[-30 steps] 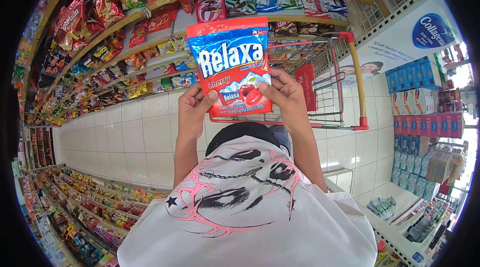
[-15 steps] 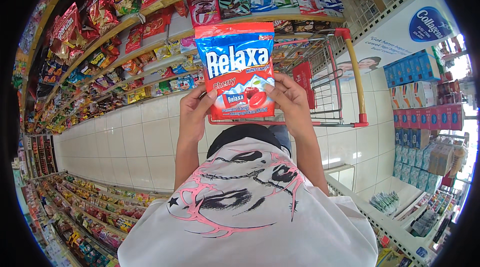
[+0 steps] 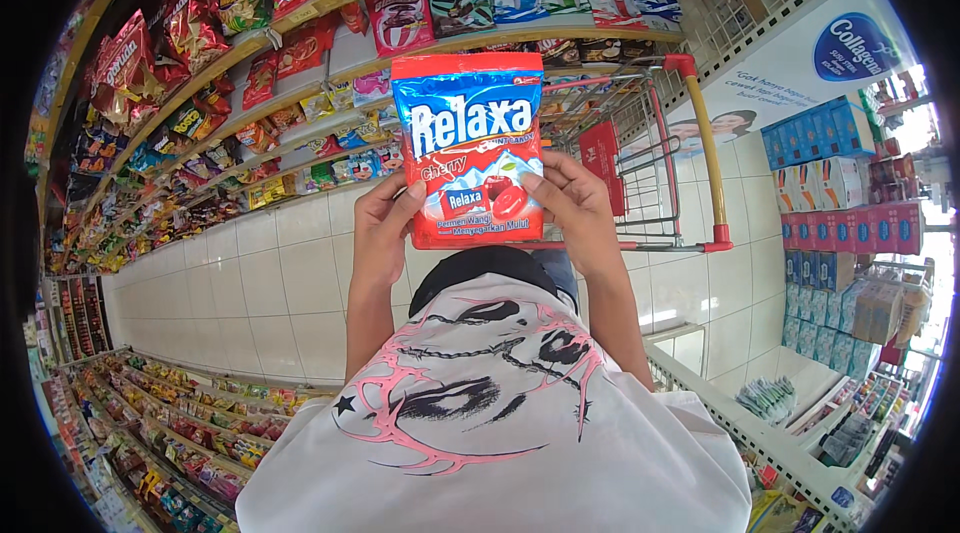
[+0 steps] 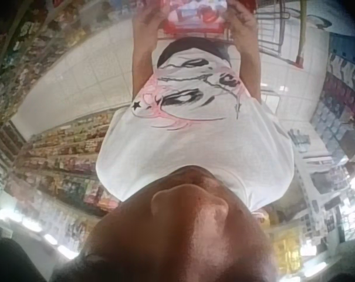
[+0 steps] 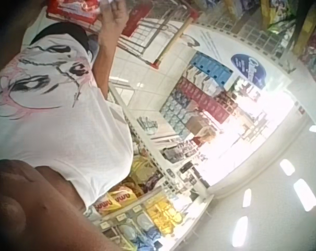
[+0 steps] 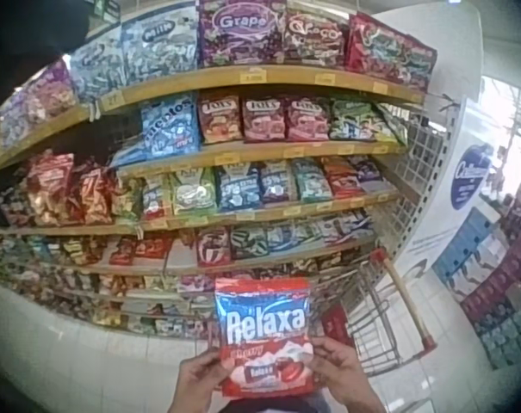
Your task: Selecting various snack bags from shelves and placing them in a grocery cart.
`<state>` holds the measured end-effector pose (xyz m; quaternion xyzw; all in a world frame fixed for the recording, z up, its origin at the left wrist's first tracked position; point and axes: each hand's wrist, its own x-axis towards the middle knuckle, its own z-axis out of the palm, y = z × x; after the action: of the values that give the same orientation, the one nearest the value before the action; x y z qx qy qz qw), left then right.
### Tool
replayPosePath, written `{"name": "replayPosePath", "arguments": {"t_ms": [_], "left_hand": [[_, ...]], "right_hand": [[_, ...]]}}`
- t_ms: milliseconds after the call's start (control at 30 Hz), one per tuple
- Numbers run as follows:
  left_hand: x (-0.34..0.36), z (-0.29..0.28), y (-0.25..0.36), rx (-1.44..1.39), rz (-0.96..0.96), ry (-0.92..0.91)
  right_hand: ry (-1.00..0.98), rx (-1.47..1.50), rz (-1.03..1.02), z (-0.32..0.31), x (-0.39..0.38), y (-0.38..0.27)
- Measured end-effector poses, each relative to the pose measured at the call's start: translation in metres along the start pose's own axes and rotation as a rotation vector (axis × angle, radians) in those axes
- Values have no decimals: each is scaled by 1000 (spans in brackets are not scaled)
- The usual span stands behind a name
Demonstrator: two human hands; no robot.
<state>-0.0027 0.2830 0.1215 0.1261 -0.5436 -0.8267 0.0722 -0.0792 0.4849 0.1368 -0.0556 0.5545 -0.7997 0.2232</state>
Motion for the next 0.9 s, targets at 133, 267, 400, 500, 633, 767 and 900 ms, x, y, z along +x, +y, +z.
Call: {"name": "replayPosePath", "arguments": {"t_ms": [133,267,400,500,633,767,900], "left_hand": [[1,0,2,19,-32,-4],[4,-1,-8,7,-32,10],[11,-6,-23,97,-64,-18],[19,-14,-43,161,-182,-30],[29,-34,-88,194,-342,-90],[25,-102,-175,430,-365,-2],[-5,-165,-241,1093,68,325]], "right_hand": [[29,-39,32,-5,1,6],[27,-78,71,-7,3,9],[12,-91,81,-17,8,20],[34,-154,153,-40,23,43],[98,-152,266,-110,49,89],[198,-190,368,-188,72,139],[306,-341,582,-214,97,203]]}}
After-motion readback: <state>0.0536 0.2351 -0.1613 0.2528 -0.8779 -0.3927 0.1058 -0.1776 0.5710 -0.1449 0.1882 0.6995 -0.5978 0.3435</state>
